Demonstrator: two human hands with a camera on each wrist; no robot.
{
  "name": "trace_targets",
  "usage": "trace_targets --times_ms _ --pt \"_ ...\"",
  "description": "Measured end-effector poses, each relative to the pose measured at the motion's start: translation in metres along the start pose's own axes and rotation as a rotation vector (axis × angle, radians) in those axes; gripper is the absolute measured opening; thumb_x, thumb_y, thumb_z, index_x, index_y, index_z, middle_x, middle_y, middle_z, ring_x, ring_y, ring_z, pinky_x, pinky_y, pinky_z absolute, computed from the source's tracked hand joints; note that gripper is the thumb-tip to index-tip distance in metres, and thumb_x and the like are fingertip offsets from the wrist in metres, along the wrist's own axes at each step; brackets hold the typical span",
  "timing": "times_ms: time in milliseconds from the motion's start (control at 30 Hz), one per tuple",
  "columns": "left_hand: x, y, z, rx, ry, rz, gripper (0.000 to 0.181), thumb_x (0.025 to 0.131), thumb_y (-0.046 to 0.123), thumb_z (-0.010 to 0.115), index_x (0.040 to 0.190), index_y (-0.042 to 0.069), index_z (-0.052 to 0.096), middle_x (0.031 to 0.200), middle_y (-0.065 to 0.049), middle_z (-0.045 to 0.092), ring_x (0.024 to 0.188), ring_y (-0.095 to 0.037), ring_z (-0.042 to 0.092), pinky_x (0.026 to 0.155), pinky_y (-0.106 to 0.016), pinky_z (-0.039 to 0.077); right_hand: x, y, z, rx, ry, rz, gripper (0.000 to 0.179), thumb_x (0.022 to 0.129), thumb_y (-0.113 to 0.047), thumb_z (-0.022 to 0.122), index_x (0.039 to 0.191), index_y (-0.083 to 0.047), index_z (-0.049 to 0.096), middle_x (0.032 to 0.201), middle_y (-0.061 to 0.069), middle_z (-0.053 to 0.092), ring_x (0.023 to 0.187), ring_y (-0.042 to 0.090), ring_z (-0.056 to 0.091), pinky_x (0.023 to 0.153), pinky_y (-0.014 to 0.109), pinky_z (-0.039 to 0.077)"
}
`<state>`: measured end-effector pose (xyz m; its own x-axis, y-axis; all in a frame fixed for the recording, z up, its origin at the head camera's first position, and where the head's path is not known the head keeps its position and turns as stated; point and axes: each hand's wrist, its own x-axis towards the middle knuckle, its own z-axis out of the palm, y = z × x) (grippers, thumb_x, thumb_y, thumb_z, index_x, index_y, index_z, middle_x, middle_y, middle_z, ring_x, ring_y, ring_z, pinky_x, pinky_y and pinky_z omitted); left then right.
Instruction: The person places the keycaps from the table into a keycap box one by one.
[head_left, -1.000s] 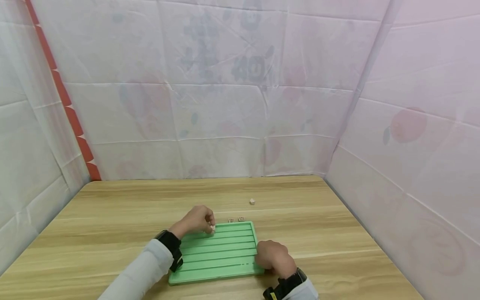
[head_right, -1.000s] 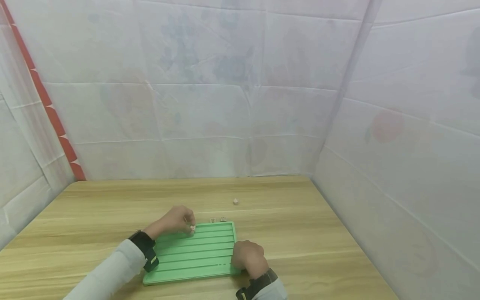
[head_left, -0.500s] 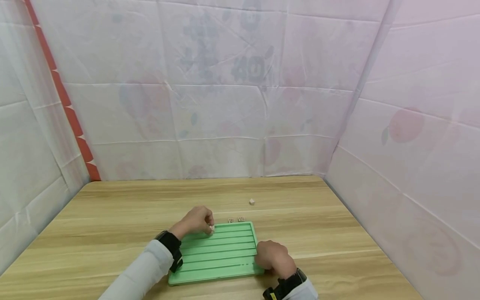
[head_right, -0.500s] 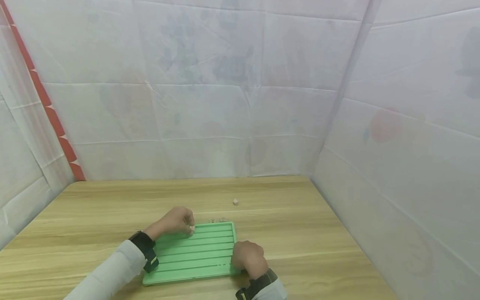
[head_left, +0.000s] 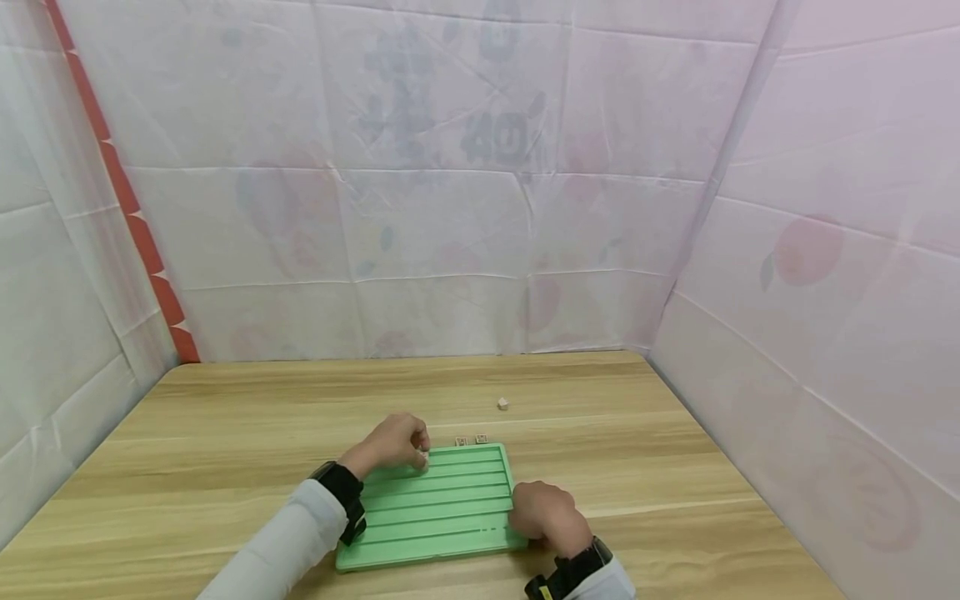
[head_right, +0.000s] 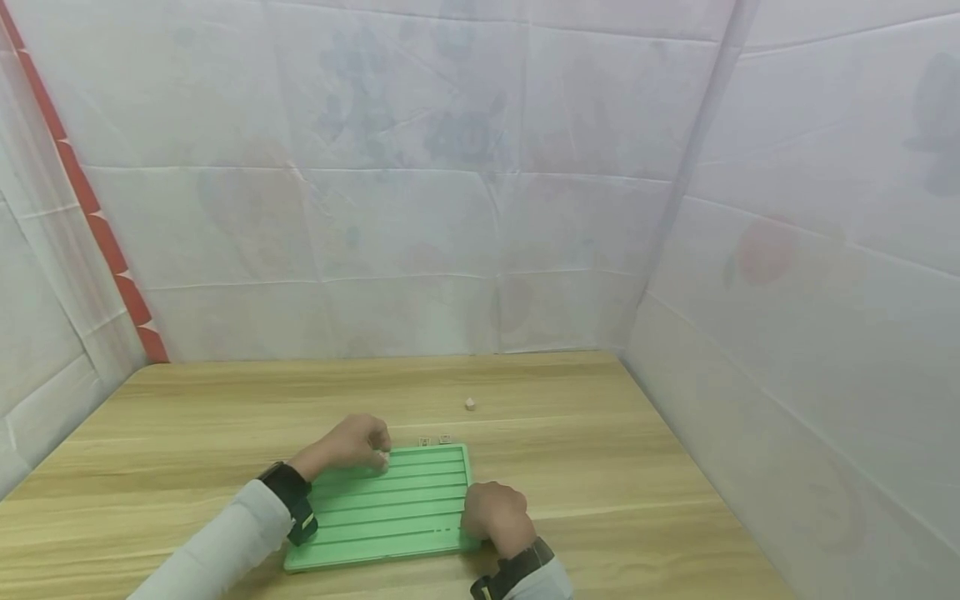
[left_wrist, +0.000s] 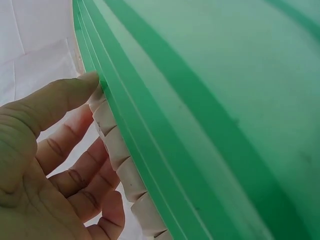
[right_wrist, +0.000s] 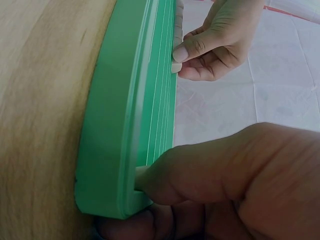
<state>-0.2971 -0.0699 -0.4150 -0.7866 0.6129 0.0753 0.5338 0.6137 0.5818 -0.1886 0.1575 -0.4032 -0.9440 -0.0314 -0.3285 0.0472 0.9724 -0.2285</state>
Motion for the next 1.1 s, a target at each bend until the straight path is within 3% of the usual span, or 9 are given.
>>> trace_targets --times_ms 267,433,833,1100 --pt "-0.001 -0.002 0.003 -0.004 0.003 0.008 0.017 0.074 0.005 0.076 0.074 0.010 0.060 0.072 0.003 0.051 0.067 -0.016 0.045 0.062 -0.034 0.040 -0.003 0.000 -0.002 -0.012 0.007 0.003 0.021 0.081 -0.003 0.054 0.060 -0.006 0.055 0.055 0.004 0.048 0.046 0.015 0.041 0.044 0.026 0.031" --pt "-0.002 -0.001 0.000 -0.013 0.006 -0.005 0.016 0.075 0.008 0.077 0.081 0.010 0.062 0.080 0.001 0.056 0.075 -0.017 0.052 0.067 -0.036 0.045 -0.005 0.000 -0.003 -0.010 0.008 0.003 0.021 0.081 -0.003 0.054 0.060 -0.006 0.055 0.055 0.004 0.047 0.046 0.015 0.041 0.045 0.026 0.031" --pt "-0.020 -0.011 -0.018 -0.107 0.076 -0.144 0.028 0.076 0.017 0.076 0.099 0.006 0.064 0.098 -0.008 0.059 0.094 -0.027 0.055 0.072 -0.041 0.047 0.000 -0.003 0.000 0.010 -0.023 0.032 0.019 0.083 -0.003 0.054 0.064 -0.005 0.056 0.058 0.006 0.049 0.046 0.016 0.043 0.045 0.027 0.034" --pt "-0.032 -0.015 -0.026 -0.111 0.090 -0.172 0.032 0.077 0.014 0.074 0.106 0.004 0.064 0.104 -0.015 0.059 0.098 -0.034 0.055 0.072 -0.044 0.048 0.002 -0.002 0.001 0.008 -0.013 0.029 0.020 0.083 -0.003 0.054 0.063 -0.005 0.056 0.057 0.006 0.049 0.045 0.015 0.044 0.043 0.027 0.034"
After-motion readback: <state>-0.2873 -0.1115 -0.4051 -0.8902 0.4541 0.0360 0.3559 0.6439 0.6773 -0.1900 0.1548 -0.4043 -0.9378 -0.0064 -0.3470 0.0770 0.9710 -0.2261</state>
